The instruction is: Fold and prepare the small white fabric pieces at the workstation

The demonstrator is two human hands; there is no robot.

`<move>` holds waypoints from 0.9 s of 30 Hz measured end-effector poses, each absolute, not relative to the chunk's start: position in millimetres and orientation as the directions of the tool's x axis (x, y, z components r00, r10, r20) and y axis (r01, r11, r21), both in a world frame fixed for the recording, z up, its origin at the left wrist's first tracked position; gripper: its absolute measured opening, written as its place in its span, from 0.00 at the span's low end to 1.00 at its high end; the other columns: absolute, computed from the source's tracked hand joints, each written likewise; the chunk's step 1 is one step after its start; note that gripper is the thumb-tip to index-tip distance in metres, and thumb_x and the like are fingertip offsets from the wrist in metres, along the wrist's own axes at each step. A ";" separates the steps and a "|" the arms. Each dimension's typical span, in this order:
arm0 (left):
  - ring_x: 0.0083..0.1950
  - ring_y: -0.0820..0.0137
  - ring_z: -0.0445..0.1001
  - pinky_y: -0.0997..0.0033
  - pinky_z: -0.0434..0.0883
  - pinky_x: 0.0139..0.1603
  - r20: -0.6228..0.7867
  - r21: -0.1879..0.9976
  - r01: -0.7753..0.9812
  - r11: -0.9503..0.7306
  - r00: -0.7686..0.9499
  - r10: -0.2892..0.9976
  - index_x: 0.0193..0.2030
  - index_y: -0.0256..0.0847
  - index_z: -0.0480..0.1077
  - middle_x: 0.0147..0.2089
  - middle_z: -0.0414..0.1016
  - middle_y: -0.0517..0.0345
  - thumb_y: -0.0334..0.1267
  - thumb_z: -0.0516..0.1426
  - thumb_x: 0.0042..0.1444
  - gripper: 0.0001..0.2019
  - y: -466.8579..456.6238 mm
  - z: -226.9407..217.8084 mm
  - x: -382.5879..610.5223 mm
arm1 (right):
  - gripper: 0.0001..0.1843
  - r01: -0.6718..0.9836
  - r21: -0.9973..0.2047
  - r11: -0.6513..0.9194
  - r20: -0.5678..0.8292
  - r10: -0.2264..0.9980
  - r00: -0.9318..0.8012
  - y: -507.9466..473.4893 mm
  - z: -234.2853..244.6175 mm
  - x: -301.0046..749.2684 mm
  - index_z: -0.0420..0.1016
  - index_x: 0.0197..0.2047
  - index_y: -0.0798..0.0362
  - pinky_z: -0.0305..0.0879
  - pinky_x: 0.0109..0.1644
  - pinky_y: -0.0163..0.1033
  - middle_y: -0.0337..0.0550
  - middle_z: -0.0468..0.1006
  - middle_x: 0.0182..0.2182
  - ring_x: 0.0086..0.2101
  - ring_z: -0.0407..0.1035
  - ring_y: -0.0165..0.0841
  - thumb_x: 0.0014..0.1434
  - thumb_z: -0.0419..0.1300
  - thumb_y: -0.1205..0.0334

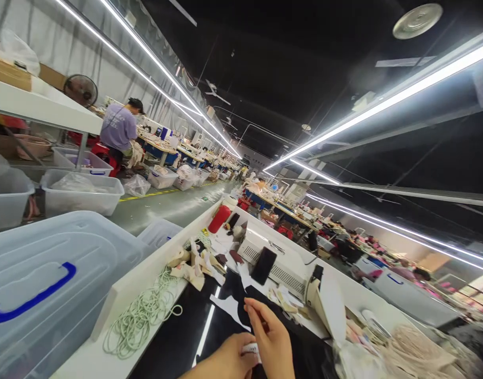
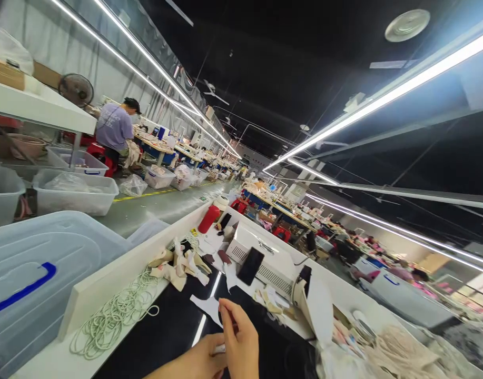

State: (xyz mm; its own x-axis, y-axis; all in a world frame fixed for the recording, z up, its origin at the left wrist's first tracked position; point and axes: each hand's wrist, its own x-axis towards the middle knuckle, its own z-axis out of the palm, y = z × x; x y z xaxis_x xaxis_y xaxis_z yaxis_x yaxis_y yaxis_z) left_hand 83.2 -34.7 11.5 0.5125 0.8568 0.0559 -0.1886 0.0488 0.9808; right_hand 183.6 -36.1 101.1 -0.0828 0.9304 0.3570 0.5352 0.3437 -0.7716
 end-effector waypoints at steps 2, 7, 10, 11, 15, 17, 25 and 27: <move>0.25 0.73 0.67 0.73 0.65 0.30 0.060 0.998 -0.021 -0.057 0.447 0.893 0.55 0.41 0.73 0.25 0.67 0.67 0.33 0.55 0.68 0.11 -41.9 16.3 81.1 | 0.26 0.559 -0.766 0.317 0.368 0.930 -0.023 -46.8 90.2 216.7 0.86 0.45 0.49 0.76 0.44 0.38 0.49 0.86 0.42 0.44 0.80 0.45 0.59 0.63 0.36; 0.51 0.52 0.80 0.55 0.72 0.51 0.130 0.875 0.375 -0.306 0.428 0.894 0.74 0.46 0.57 0.54 0.80 0.46 0.32 0.54 0.66 0.30 -52.4 31.4 64.9 | 0.29 0.597 -0.711 0.371 0.483 0.875 0.032 -67.5 46.1 255.3 0.86 0.45 0.47 0.72 0.31 0.37 0.46 0.84 0.38 0.28 0.74 0.36 0.59 0.63 0.31; 0.57 0.43 0.78 0.46 0.72 0.55 0.150 0.731 0.528 -0.432 0.494 0.857 0.78 0.44 0.49 0.61 0.76 0.38 0.29 0.54 0.66 0.35 -54.3 38.4 64.1 | 0.33 0.602 -0.688 0.406 0.514 0.858 0.008 -71.4 29.4 256.1 0.86 0.48 0.47 0.69 0.27 0.38 0.44 0.79 0.31 0.23 0.69 0.34 0.58 0.61 0.27; 0.56 0.42 0.78 0.44 0.72 0.55 0.158 0.684 0.559 -0.469 0.514 0.843 0.78 0.45 0.49 0.60 0.77 0.39 0.27 0.54 0.65 0.36 -54.8 39.7 65.3 | 0.33 0.599 -0.692 0.402 0.508 0.861 0.010 -72.2 26.5 255.1 0.86 0.48 0.47 0.69 0.28 0.38 0.43 0.78 0.30 0.23 0.68 0.34 0.57 0.62 0.27; 0.53 0.47 0.78 0.45 0.73 0.54 0.208 0.542 0.627 -0.561 0.546 0.812 0.78 0.51 0.50 0.54 0.79 0.44 0.23 0.50 0.64 0.37 -55.4 37.8 69.0 | 0.26 0.573 -0.734 0.365 0.469 0.882 0.039 -76.2 22.5 250.2 0.88 0.44 0.43 0.67 0.30 0.38 0.41 0.76 0.26 0.25 0.69 0.36 0.54 0.67 0.32; 0.51 0.51 0.78 0.50 0.74 0.53 0.265 0.511 0.627 -0.587 0.535 0.802 0.78 0.52 0.51 0.52 0.80 0.46 0.23 0.49 0.65 0.37 -53.7 33.1 67.9 | 0.22 0.547 -0.764 0.344 0.447 0.892 0.064 -79.3 22.2 248.3 0.88 0.42 0.42 0.66 0.30 0.37 0.40 0.76 0.25 0.25 0.69 0.36 0.53 0.69 0.36; 0.46 0.60 0.77 0.64 0.69 0.48 0.323 0.773 0.345 -0.533 0.509 0.798 0.79 0.48 0.43 0.49 0.78 0.53 0.28 0.51 0.62 0.40 -51.2 28.6 58.1 | 0.16 0.353 -0.900 0.256 0.331 0.928 0.173 -87.9 14.8 237.9 0.85 0.34 0.48 0.60 0.24 0.35 0.37 0.73 0.25 0.21 0.64 0.31 0.50 0.72 0.44; 0.44 0.64 0.76 0.67 0.68 0.47 0.255 0.862 0.263 -0.434 0.514 0.819 0.79 0.50 0.43 0.49 0.76 0.56 0.26 0.52 0.58 0.44 -53.0 31.1 57.7 | 0.19 0.299 -0.926 0.231 0.296 0.935 0.197 -89.2 11.4 235.1 0.82 0.32 0.50 0.58 0.21 0.33 0.36 0.72 0.24 0.19 0.63 0.29 0.49 0.72 0.42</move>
